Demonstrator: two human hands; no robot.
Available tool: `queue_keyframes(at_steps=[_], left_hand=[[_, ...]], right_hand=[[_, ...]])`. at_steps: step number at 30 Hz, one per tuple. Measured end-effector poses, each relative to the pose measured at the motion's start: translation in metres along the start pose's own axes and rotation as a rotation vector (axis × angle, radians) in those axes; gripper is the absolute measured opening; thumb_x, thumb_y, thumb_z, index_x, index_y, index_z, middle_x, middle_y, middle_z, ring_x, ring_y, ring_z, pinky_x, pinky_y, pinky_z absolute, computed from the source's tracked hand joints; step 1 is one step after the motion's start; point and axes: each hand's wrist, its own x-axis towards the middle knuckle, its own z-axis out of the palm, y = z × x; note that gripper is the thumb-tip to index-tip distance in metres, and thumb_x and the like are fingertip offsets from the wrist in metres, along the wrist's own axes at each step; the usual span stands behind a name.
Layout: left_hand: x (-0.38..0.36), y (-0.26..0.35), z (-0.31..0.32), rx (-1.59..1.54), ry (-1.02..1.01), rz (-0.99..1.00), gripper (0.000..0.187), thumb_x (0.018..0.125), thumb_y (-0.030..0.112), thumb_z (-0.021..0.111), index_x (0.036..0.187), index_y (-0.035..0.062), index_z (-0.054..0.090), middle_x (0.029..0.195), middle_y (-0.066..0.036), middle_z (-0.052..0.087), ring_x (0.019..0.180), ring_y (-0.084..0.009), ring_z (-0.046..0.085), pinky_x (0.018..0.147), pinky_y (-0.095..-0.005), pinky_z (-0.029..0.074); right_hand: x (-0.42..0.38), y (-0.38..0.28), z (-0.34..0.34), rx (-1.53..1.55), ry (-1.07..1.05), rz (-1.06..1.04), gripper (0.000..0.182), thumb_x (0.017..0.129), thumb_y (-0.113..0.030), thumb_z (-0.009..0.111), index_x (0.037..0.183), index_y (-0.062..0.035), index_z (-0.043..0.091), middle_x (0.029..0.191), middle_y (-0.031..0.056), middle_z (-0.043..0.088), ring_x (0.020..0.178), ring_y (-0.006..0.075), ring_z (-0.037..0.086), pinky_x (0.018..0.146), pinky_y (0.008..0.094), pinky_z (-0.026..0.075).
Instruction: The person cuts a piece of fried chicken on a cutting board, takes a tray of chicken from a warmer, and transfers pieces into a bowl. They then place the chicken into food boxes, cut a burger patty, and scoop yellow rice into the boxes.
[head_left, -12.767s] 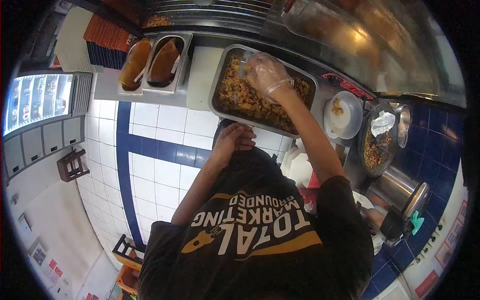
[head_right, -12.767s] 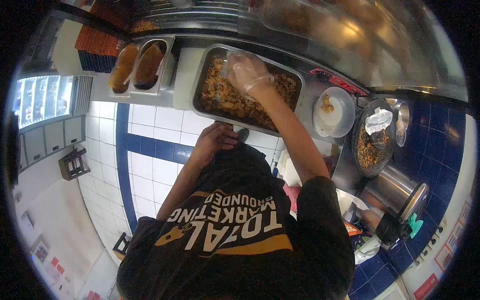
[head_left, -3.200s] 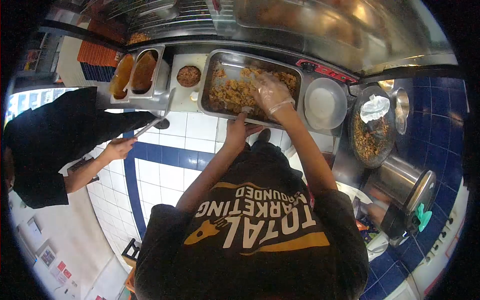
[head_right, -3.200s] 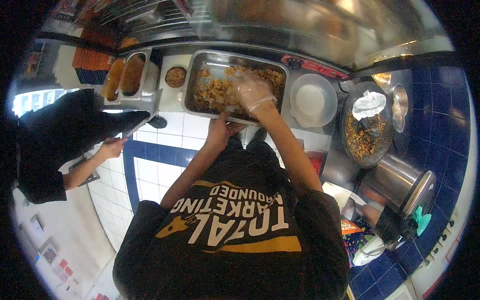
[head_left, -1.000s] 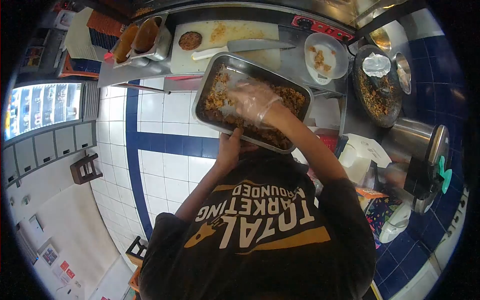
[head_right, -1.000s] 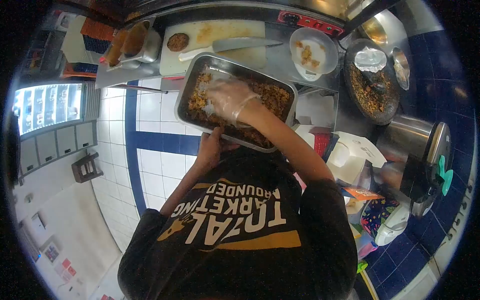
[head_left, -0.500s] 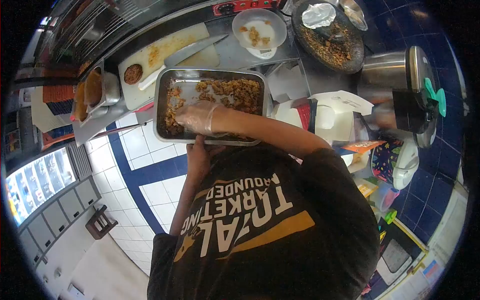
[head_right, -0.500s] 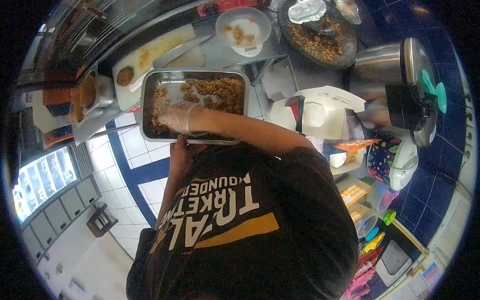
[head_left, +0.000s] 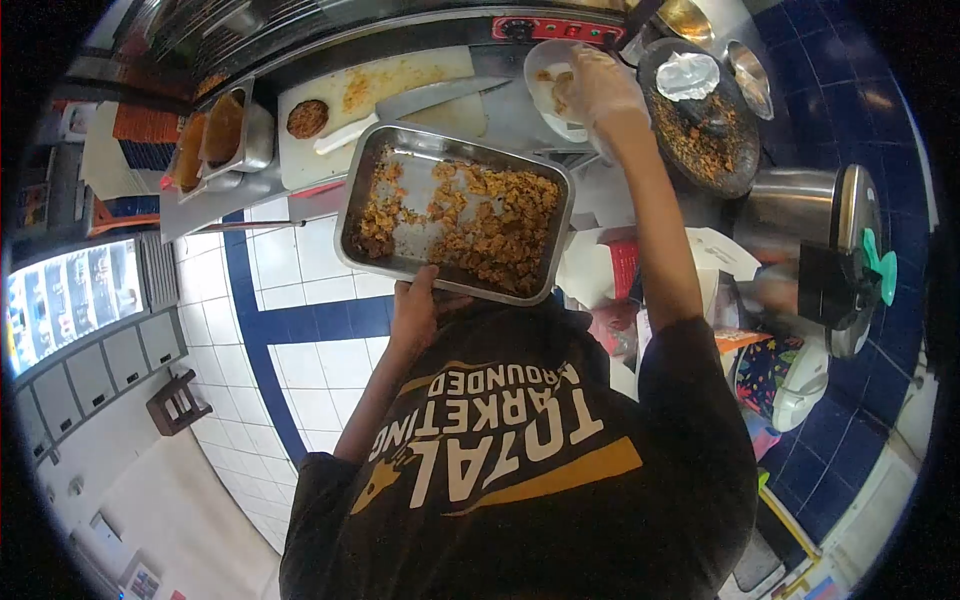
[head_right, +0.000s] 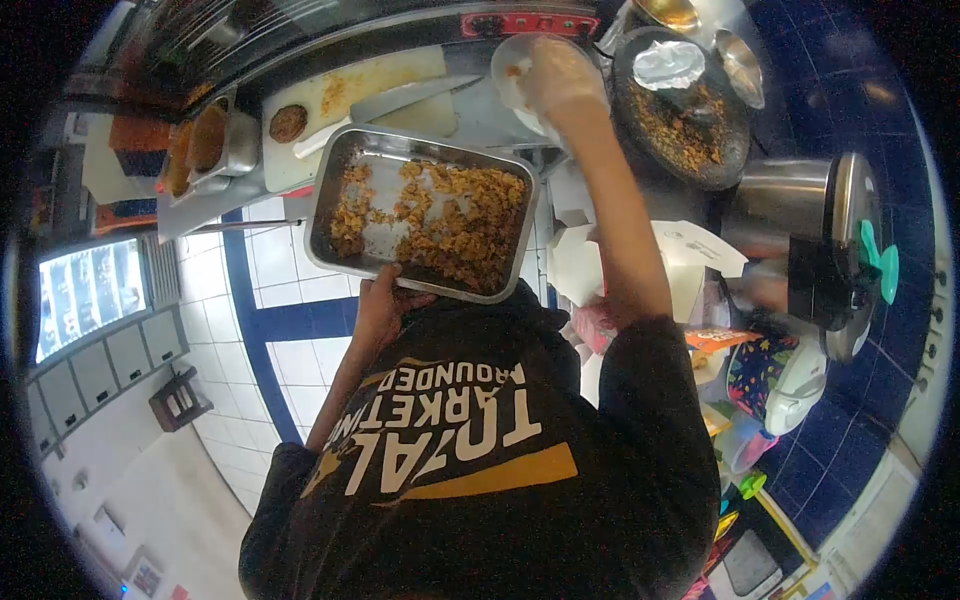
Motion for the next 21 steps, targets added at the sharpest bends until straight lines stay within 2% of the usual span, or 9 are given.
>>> queue_keyframes(at_steps=[2,4,6,9,12,15,18,20,21], left_hand=[[-0.003,0.003,0.005,-0.026,0.062,-0.032,0.038,0.094,0.016,0.047,0.119,-0.0106,0.037,0.113,-0.023,0.054,0.096,-0.0351,0.065,0.079,-0.0451,0.061],[-0.001,0.001,0.005,-0.014,0.069,-0.001,0.040,0.094,0.016,0.048,0.120,-0.0108,0.035,0.114,-0.023,0.053,0.096,-0.0357,0.065,0.079,-0.0452,0.061],[-0.001,0.002,0.005,-0.004,0.056,0.005,0.041,0.093,0.016,0.048,0.120,-0.0108,0.033,0.114,-0.024,0.052,0.096,-0.0360,0.065,0.079,-0.0454,0.061],[-0.004,0.008,0.010,-0.002,0.049,-0.011,0.040,0.093,0.016,0.048,0.118,-0.0106,0.033,0.113,-0.025,0.052,0.094,-0.0359,0.065,0.079,-0.0454,0.061],[-0.004,0.007,0.009,-0.003,0.075,-0.023,0.037,0.093,0.015,0.047,0.116,-0.0107,0.035,0.111,-0.025,0.053,0.091,-0.0358,0.066,0.078,-0.0451,0.061],[0.002,0.003,0.002,-0.015,0.009,-0.020,0.036,0.094,0.015,0.046,0.116,-0.0113,0.037,0.109,-0.025,0.055,0.090,-0.0357,0.066,0.078,-0.0449,0.061],[0.006,0.000,-0.002,-0.033,-0.014,-0.006,0.036,0.094,0.015,0.044,0.118,-0.0116,0.038,0.108,-0.025,0.056,0.091,-0.0358,0.067,0.078,-0.0447,0.061],[0.008,-0.001,-0.002,-0.056,0.003,-0.018,0.037,0.095,0.015,0.043,0.120,-0.0114,0.038,0.109,-0.025,0.056,0.091,-0.0357,0.067,0.078,-0.0447,0.061],[0.007,0.000,-0.001,-0.044,0.008,-0.013,0.038,0.095,0.015,0.043,0.121,-0.0113,0.038,0.110,-0.025,0.056,0.092,-0.0357,0.066,0.078,-0.0447,0.061]], right_hand=[[-0.033,-0.040,-0.013,0.044,0.189,-0.180,0.019,0.076,-0.012,0.061,0.093,-0.0038,0.066,0.093,0.0171,0.066,0.091,0.0304,0.066,0.082,0.0408,0.053],[-0.064,-0.075,-0.007,0.083,-0.099,-0.416,0.014,0.080,-0.007,0.056,0.089,-0.0046,0.065,0.090,0.0162,0.066,0.088,0.0326,0.066,0.078,0.0414,0.054],[-0.089,-0.092,0.031,0.201,-0.050,-0.457,0.014,0.080,-0.008,0.056,0.089,-0.0033,0.065,0.092,0.0148,0.066,0.089,0.0323,0.066,0.077,0.0404,0.054],[-0.095,-0.094,0.059,0.057,-0.213,-0.442,0.028,0.079,-0.011,0.060,0.107,-0.0070,0.064,0.108,0.0153,0.063,0.097,0.0339,0.062,0.087,0.0419,0.051],[-0.097,-0.089,0.057,0.058,-0.155,-0.512,0.028,0.080,-0.015,0.062,0.107,-0.0051,0.063,0.106,0.0149,0.064,0.098,0.0332,0.062,0.088,0.0420,0.050],[-0.090,-0.086,0.037,0.276,-0.109,-0.413,0.022,0.083,-0.022,0.062,0.095,-0.0051,0.066,0.093,0.0150,0.067,0.096,0.0307,0.064,0.079,0.0426,0.052],[-0.066,-0.059,0.004,0.478,0.002,-0.325,0.026,0.083,-0.027,0.065,0.094,-0.0034,0.067,0.093,0.0162,0.067,0.094,0.0317,0.064,0.078,0.0419,0.052],[-0.042,-0.029,0.002,0.400,0.065,-0.003,0.025,0.084,-0.026,0.064,0.092,-0.0028,0.067,0.094,0.0173,0.067,0.092,0.0330,0.065,0.078,0.0423,0.051],[-0.030,-0.010,0.005,0.374,0.103,-0.003,0.026,0.085,-0.026,0.065,0.096,-0.0033,0.066,0.095,0.0172,0.066,0.093,0.0341,0.064,0.080,0.0421,0.051]])
